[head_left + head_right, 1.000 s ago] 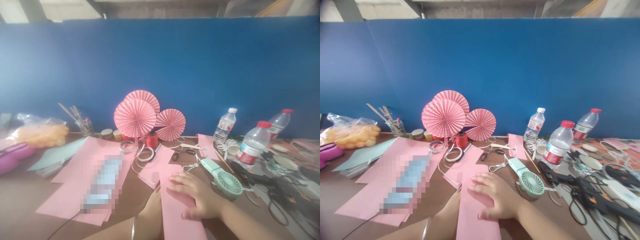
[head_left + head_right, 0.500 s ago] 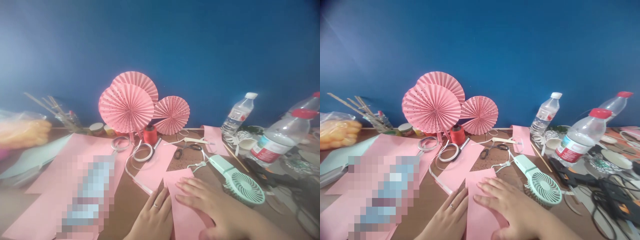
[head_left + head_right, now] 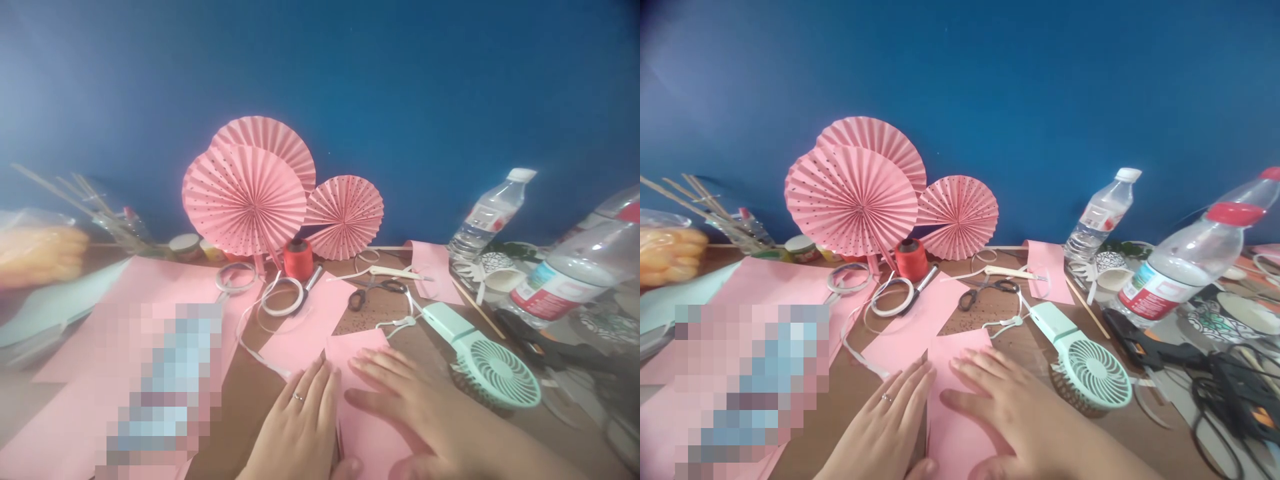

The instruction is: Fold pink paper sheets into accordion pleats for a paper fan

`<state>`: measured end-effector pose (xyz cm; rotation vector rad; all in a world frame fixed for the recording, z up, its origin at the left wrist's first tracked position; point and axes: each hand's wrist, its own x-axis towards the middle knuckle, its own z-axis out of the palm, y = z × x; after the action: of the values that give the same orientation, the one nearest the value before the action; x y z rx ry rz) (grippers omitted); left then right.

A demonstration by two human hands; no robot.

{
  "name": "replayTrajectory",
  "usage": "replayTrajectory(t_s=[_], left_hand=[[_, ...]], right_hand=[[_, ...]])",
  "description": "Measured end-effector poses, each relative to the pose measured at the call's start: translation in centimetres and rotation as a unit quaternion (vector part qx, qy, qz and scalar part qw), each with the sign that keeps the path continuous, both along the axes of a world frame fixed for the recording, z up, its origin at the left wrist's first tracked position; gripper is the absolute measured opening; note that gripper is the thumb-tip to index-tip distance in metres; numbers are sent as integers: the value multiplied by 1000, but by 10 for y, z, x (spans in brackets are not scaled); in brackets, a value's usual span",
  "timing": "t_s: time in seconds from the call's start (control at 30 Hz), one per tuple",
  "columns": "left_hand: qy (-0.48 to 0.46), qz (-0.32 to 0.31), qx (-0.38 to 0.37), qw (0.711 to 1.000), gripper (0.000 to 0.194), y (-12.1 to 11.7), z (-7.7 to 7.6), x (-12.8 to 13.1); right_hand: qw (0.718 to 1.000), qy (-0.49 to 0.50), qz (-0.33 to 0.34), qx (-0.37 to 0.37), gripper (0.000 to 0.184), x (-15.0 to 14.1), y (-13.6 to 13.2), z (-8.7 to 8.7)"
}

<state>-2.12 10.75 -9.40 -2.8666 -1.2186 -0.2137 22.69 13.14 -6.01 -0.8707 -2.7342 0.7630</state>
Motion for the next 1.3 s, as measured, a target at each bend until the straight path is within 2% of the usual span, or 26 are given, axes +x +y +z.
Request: replayTrajectory(t_s=[0.57, 0.77, 0.83, 0.97, 1.1, 1.2, 1.3], left_hand=[[4, 45, -53, 998, 74, 4, 5, 2], [-9, 96, -88, 992, 64, 9, 15, 5], [-3, 89, -101, 991, 66, 9, 18, 5], [3, 41, -122, 992, 71, 7, 21, 6], [-5, 34, -125, 992, 72, 5, 23, 7], [-14, 21, -129, 991, 73, 4, 25, 8], [-25, 7, -129, 991, 72, 4, 28, 10]], right_hand=[[1000, -15, 20, 16, 72, -3, 1, -3], [999, 13, 22, 44, 68, -4, 2, -1], [996, 31, -39, 71, 61, -3, 2, -3], [965, 52, -240, 89, 37, -3, 4, -11], [956, 47, -283, 62, 29, -7, 3, -15], [948, 40, -314, 41, 31, -13, 0, -14], [942, 22, -333, 26, 22, -18, -2, -10]])
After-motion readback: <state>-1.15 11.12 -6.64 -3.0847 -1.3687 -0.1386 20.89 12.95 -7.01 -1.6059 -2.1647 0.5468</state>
